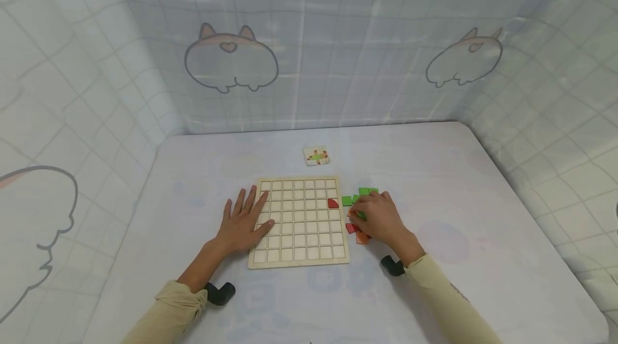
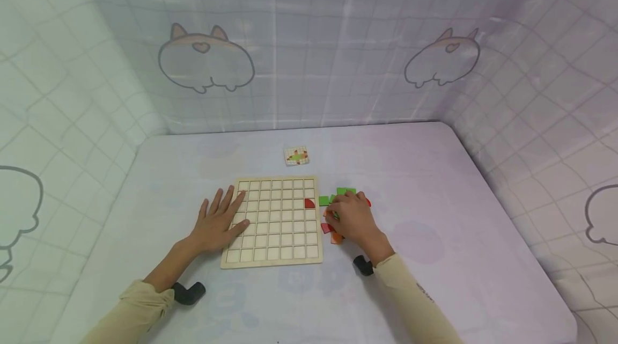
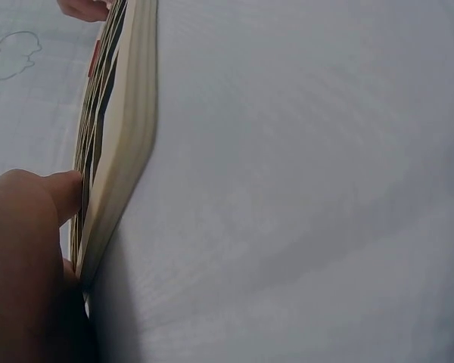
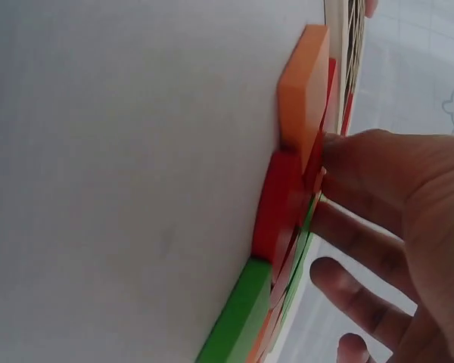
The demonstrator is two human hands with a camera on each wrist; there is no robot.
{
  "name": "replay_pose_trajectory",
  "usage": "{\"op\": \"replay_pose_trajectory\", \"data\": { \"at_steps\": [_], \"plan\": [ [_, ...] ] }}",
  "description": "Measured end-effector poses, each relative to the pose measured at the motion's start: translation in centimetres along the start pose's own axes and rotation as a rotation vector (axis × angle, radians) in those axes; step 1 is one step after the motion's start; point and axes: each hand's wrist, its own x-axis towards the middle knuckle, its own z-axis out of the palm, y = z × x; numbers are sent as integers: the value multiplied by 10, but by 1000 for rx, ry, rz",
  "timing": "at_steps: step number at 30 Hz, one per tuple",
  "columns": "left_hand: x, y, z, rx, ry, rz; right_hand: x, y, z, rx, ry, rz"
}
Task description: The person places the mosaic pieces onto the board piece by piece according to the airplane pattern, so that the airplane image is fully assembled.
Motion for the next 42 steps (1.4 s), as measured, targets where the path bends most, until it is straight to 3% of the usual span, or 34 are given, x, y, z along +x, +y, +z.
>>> {"op": "replay_pose_trajectory", "data": {
  "at_steps": [4, 11, 16, 21, 29, 35, 42],
  "plan": [
    [0, 0, 0, 1, -4, -5, 1, 4, 0, 12, -14, -24],
    [2, 0, -1, 2, 2, -1, 7, 7, 1, -25, 30, -82],
    [3, -1, 0, 9, 3, 4, 9, 5, 0, 37, 65, -135],
    [3, 0, 1, 9, 6, 7, 12, -2, 6, 98, 51, -206],
    [2, 3, -2, 1, 2, 6, 13, -12, 11, 96, 42, -292],
    [0, 2, -1, 7, -4, -8, 16, -10, 16, 140, 57, -308],
    [-1, 2, 0, 2, 7, -6, 15, -10, 13, 155, 27, -263]
  ]
}}
